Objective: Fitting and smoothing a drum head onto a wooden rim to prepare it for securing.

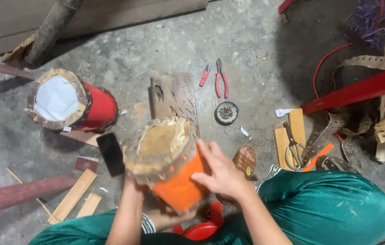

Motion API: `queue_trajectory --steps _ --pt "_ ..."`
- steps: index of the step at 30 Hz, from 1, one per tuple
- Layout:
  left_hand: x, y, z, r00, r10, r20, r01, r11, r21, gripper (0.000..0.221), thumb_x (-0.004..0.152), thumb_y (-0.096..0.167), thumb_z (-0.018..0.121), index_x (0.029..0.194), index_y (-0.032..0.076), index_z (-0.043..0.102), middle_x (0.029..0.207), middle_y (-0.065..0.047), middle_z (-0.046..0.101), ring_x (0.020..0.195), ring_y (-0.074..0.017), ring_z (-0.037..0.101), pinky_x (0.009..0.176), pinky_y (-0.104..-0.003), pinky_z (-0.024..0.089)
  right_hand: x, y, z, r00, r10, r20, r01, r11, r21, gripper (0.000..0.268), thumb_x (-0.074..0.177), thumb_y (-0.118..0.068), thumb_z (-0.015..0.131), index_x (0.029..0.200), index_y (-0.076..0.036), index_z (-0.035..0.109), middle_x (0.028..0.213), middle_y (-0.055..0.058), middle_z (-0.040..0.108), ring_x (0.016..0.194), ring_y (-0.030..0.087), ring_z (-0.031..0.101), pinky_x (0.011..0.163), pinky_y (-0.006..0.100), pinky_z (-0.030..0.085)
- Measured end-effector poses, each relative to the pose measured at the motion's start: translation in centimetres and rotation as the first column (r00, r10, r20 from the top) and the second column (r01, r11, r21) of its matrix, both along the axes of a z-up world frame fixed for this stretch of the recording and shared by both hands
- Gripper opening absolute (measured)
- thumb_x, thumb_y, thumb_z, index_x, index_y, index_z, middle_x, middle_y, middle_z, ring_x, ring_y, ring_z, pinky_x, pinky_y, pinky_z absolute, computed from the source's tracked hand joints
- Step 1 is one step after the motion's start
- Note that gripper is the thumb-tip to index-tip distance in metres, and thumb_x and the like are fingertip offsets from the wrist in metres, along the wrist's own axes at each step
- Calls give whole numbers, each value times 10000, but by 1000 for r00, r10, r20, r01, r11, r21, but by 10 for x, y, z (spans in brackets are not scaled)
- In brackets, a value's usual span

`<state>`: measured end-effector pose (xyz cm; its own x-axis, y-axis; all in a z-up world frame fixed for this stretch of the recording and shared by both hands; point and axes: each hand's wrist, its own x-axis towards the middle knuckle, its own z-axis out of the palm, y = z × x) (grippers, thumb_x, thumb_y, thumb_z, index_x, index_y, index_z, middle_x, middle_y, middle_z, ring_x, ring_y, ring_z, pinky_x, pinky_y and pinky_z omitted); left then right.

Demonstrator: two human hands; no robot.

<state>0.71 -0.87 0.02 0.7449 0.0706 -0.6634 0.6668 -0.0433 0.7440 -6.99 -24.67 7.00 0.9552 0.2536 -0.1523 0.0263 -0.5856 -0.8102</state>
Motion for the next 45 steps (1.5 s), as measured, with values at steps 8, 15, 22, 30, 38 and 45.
queue_trajectory --steps 8,15,22,30,38,45 --pt "-13 61 -131 990 -125 -69 133 984 122 545 936 547 474 1219 135 693 1280 -101 671 1203 -234 622 1024 -391 457 4 -19 -5 983 -80 -163 101 987 125 767 987 -391 556 1605 -40 269 1393 253 481 1302 441 533 1095 532 423" --pt "-7 12 -59 954 -267 -139 291 935 202 499 910 512 523 1146 124 730 1209 -110 707 1141 -242 659 966 -390 485 13 -23 34 833 1 -554 53 995 81 791 1041 -559 373 1667 -148 117 1569 416 217 1474 521 207 1221 570 176" --pt "-24 22 -42 905 -365 -220 417 863 285 454 883 476 572 1073 114 768 1137 -119 744 1079 -251 695 908 -389 512 10 -14 -4 697 8 -717 251 934 255 850 994 -608 299 1629 -99 51 1689 157 -1 1557 235 34 1266 436 34" --pt "-30 32 -48 827 -458 -326 556 750 358 405 852 435 627 989 101 810 1055 -130 785 1009 -261 736 841 -388 543 44 6 29 606 -147 -782 523 814 252 804 1018 -627 351 1631 -112 285 1684 185 201 1554 304 186 1282 471 95" --pt "-6 28 23 888 -345 -304 460 681 570 507 1046 466 387 1297 161 704 1326 -92 703 1222 -308 656 1053 -458 493 26 -34 -71 723 -523 -451 568 822 -44 625 1016 -495 313 1532 -176 464 1347 55 676 1266 213 618 1116 416 459" --pt "43 2 111 762 -566 314 353 771 530 476 930 241 648 1372 64 653 1365 -182 661 1298 -393 584 1112 -509 433 28 -12 -63 941 -339 -18 329 897 294 512 1007 -179 481 1503 -52 510 1355 173 598 1302 310 566 1111 441 444"
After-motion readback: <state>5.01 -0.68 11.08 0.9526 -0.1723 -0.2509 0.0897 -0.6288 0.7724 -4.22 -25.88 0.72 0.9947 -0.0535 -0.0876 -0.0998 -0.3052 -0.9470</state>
